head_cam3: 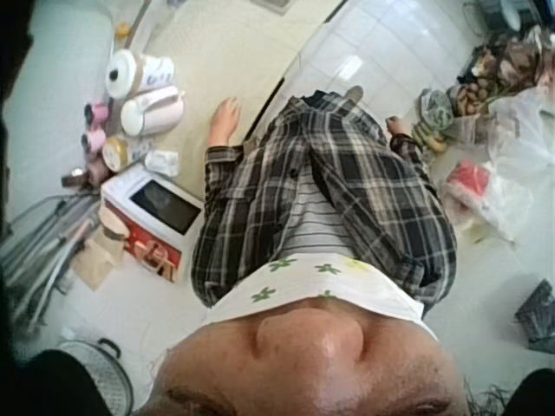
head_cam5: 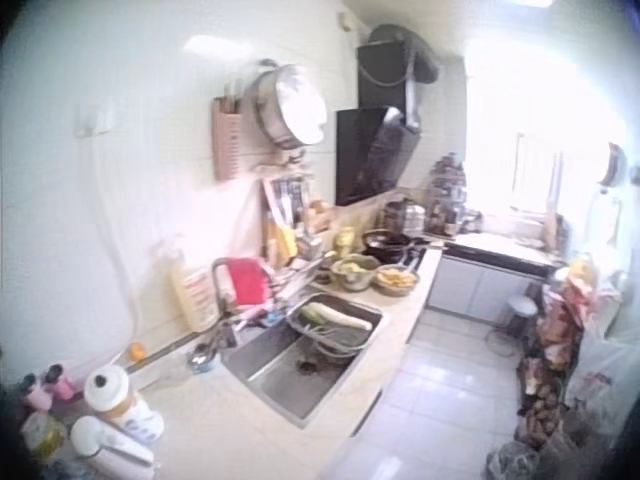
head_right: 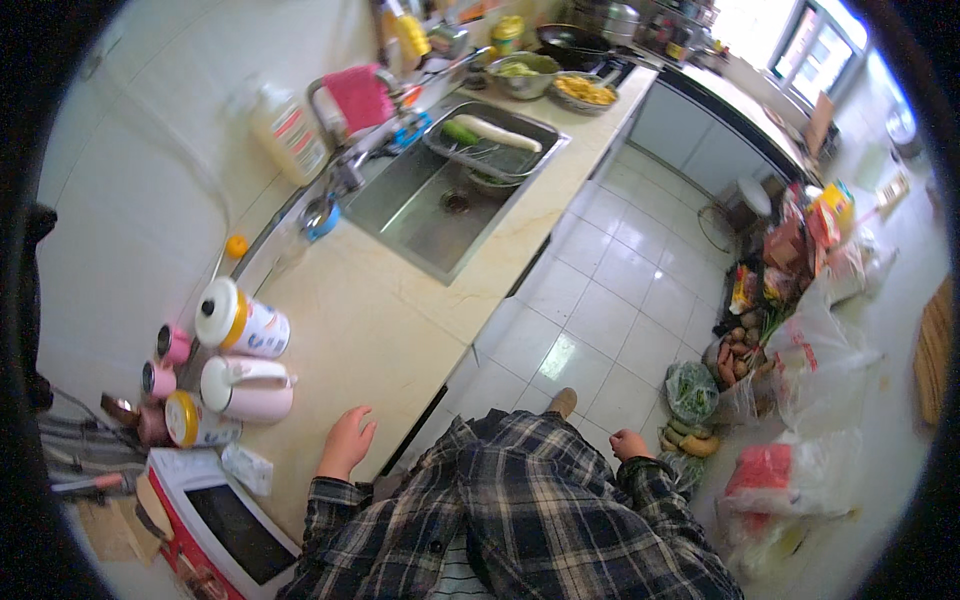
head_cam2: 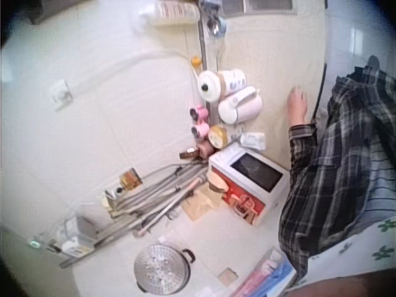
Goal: The person wipes the front of kitchen cabinets using a pink cloth. They move along the cabinet line, wiping multiple doors and drawer fronts in sequence.
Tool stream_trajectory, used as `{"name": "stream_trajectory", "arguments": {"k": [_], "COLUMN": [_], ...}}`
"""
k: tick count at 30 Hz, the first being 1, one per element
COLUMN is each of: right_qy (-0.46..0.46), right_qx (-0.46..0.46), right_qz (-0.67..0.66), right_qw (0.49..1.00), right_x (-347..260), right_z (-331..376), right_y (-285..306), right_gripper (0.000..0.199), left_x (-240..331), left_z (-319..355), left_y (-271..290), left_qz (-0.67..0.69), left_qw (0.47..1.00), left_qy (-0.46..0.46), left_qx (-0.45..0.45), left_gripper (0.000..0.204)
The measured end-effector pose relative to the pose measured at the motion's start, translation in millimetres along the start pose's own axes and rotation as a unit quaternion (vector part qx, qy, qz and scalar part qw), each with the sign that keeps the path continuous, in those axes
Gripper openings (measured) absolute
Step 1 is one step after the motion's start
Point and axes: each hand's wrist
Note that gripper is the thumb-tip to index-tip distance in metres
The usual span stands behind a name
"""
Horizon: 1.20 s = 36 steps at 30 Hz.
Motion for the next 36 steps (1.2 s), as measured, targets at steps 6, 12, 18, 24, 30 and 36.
{"name": "stream_trajectory", "arguments": {"k": [6, 12, 18, 24, 30, 36], "right_qy": [-0.086, -0.176, -0.182, -0.176, -0.17, -0.124], "right_qx": [-0.007, 0.037, 0.045, 0.086, 0.01, 0.014], "right_qz": [-0.061, -0.183, -0.232, -0.267, -0.208, -0.182], "right_qw": [0.994, 0.966, 0.955, 0.944, 0.963, 0.975], "right_x": [99, 171, 189, 209, 204, 168], "right_z": [-14, -28, -44, -80, -90, -70], "right_y": [12, 46, 95, 124, 128, 147], "right_gripper": [0.029, 0.027, 0.026, 0.024, 0.029, 0.025], "left_x": [62, 139, 168, 169, 168, 187], "left_z": [-73, -144, -201, -232, -266, -326], "left_y": [-9, -26, -18, 26, 103, 177], "left_qz": [-0.061, -0.085, -0.096, -0.171, -0.246, -0.274], "left_qw": [0.995, 0.991, 0.989, 0.982, 0.959, 0.934], "left_qy": [-0.073, -0.092, -0.108, -0.064, -0.108, -0.115], "left_qx": [-0.021, -0.039, -0.043, -0.047, 0.09, 0.199], "left_gripper": [0.036, 0.035, 0.034, 0.035, 0.037, 0.048]}}
Point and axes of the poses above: each hand's wrist, its own z-axis away from the middle knuckle, its own y-axis out of the back of the hand, x = y × z, and after that the axes turned 4 degrees about -y, right-handed
